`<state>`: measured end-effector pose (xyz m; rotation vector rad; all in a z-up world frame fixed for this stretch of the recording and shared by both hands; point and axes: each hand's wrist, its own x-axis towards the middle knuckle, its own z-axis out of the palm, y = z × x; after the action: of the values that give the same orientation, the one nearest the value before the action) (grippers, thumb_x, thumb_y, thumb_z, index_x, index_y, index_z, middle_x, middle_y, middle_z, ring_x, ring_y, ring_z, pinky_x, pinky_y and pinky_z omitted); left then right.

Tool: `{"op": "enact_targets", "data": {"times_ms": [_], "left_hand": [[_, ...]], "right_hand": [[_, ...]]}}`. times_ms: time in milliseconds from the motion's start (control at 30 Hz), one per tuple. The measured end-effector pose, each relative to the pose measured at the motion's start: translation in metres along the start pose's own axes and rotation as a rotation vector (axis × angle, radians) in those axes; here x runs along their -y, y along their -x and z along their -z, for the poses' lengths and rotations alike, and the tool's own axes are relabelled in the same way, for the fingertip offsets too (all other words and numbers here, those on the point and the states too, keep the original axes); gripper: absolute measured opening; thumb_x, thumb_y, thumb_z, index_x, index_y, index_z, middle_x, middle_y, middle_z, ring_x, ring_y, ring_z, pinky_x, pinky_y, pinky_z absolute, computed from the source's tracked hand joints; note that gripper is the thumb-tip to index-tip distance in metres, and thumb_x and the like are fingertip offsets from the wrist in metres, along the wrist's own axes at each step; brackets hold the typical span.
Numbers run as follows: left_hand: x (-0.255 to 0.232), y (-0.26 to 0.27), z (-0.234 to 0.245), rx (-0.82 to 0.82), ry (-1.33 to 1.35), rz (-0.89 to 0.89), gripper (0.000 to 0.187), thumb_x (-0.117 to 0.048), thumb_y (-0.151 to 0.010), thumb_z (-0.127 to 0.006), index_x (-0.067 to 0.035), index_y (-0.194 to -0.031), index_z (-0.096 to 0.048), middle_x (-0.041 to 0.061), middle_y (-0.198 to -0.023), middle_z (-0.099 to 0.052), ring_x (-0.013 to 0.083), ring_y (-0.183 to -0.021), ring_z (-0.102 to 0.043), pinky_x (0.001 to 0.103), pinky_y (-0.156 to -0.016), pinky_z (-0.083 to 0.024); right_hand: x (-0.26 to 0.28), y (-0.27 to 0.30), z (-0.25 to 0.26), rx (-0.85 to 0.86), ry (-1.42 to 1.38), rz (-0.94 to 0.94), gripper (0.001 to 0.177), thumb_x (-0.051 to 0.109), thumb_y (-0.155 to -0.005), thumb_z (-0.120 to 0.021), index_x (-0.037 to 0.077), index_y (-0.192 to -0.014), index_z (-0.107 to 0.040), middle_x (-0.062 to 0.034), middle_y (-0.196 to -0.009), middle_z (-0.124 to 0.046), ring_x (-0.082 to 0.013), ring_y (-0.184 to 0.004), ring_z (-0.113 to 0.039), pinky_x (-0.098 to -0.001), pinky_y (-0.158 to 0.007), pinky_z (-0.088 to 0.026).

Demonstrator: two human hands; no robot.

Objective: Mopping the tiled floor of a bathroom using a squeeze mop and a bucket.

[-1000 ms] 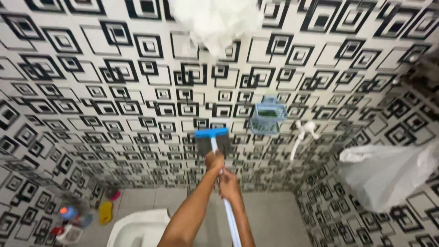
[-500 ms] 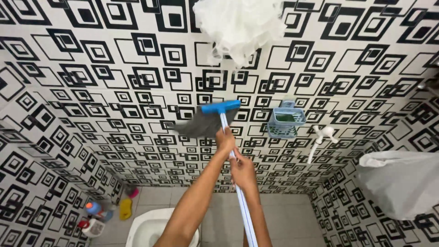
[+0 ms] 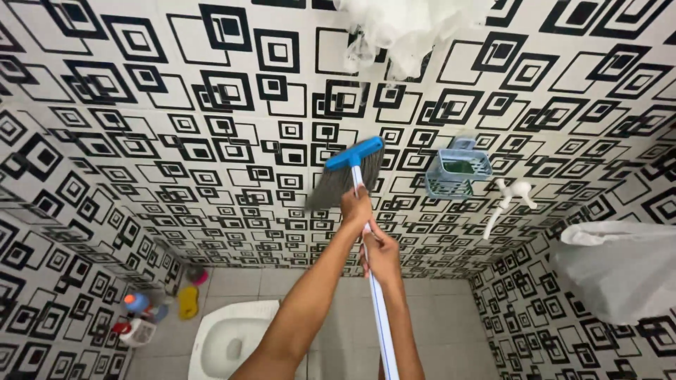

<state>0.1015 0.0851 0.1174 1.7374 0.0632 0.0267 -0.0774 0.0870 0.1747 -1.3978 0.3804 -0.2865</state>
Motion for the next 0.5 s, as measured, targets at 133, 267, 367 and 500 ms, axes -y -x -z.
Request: {"op": "enact_targets", "data": {"times_ms": [133, 267, 367, 500], "left_hand": [[-0.030, 0.021, 0.024, 0.025, 0.067, 0.033, 0.045, -0.039, -0.099, -0.053, 0.000, -0.089, -0.073, 0.020, -0.072, -0.070, 0.0346, -0.066, -0.070, 0.047, -0.062, -0.052], [-0.079, 0.011, 0.038, 0.114, 0.345, 0.052, 0.037, -0.036, -0.100, -0.048, -0.005, -0.098, -0.069, 0.014, -0.064, -0.066, 0.0233, -0.052, -0.063, 0.040, -0.049, -0.048], [-0.073, -0.011, 0.030, 0.165, 0.508, 0.001, 0.030, -0.032, -0.099, -0.049, -0.010, -0.107, -0.067, 0.008, -0.062, -0.061, 0.0180, -0.048, -0.057, 0.036, -0.044, -0.045], [-0.095, -0.008, 0.023, 0.118, 0.433, -0.102, 0.026, -0.027, -0.100, -0.054, -0.006, -0.107, -0.067, 0.004, -0.060, -0.053, 0.0173, -0.045, -0.053, 0.037, -0.040, -0.044]], "right_hand": [[0.024, 0.017, -0.006, -0.023, 0.060, -0.002, 0.049, 0.019, -0.099, -0.059, 0.017, -0.148, -0.056, -0.0023, -0.061, -0.054, -0.0099, -0.037, -0.046, -0.0291, -0.031, -0.035], [0.052, 0.015, -0.009, 0.039, 0.065, 0.161, 0.050, 0.011, -0.098, -0.058, 0.015, -0.147, -0.059, -0.0007, -0.060, -0.057, -0.0093, -0.039, -0.049, -0.0288, -0.032, -0.038], [0.072, 0.011, -0.013, 0.082, 0.016, 0.203, 0.054, 0.009, -0.096, -0.055, 0.020, -0.150, -0.055, 0.0010, -0.058, -0.055, -0.0085, -0.038, -0.047, -0.0285, -0.032, -0.038], [0.078, 0.004, -0.011, 0.055, 0.058, 0.158, 0.052, 0.013, -0.098, -0.057, 0.023, -0.150, -0.057, 0.0011, -0.055, -0.054, -0.0084, -0.037, -0.045, -0.0284, -0.032, -0.038]]}}
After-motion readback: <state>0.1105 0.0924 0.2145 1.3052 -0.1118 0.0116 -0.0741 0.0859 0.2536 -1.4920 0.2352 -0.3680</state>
